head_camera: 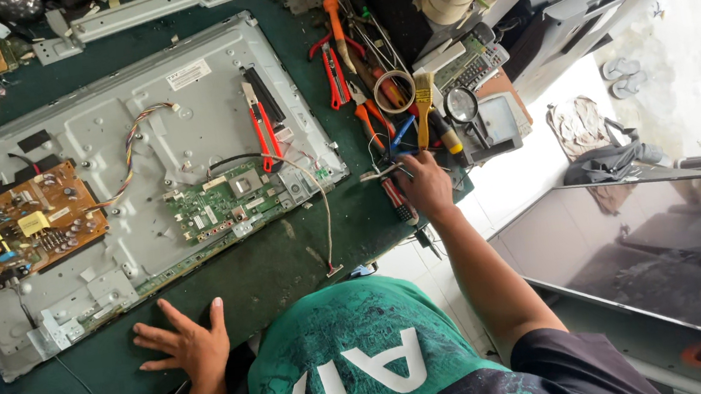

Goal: The person sits on the floor at a workbench and works on the back panel of a disassembled television. They handle a circuit board, connect wires, and use a screwdriver to secure components inside the metal casing.

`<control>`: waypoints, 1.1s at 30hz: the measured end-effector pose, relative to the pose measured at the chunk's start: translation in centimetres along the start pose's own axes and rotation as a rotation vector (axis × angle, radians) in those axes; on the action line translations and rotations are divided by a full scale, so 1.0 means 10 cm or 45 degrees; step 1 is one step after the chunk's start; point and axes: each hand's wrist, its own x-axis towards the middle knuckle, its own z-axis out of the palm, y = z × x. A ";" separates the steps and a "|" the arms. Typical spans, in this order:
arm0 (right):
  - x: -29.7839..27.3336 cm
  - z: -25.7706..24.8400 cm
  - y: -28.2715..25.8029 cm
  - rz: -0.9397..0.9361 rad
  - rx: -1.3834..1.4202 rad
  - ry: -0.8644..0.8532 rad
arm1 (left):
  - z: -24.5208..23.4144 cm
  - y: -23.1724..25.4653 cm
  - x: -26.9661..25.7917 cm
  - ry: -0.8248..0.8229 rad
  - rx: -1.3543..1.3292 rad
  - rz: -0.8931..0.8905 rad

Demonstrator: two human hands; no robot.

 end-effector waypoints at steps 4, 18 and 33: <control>0.05 -0.04 0.03 -0.158 0.064 0.058 | 0.00 0.00 0.00 -0.029 -0.010 -0.024; 1.55 -0.92 -0.41 0.041 0.397 0.189 | 0.04 -0.06 0.02 -0.048 0.025 -0.049; 1.36 -0.51 -0.18 0.102 -0.297 -0.255 | 0.05 -0.10 0.02 -0.027 0.017 -0.015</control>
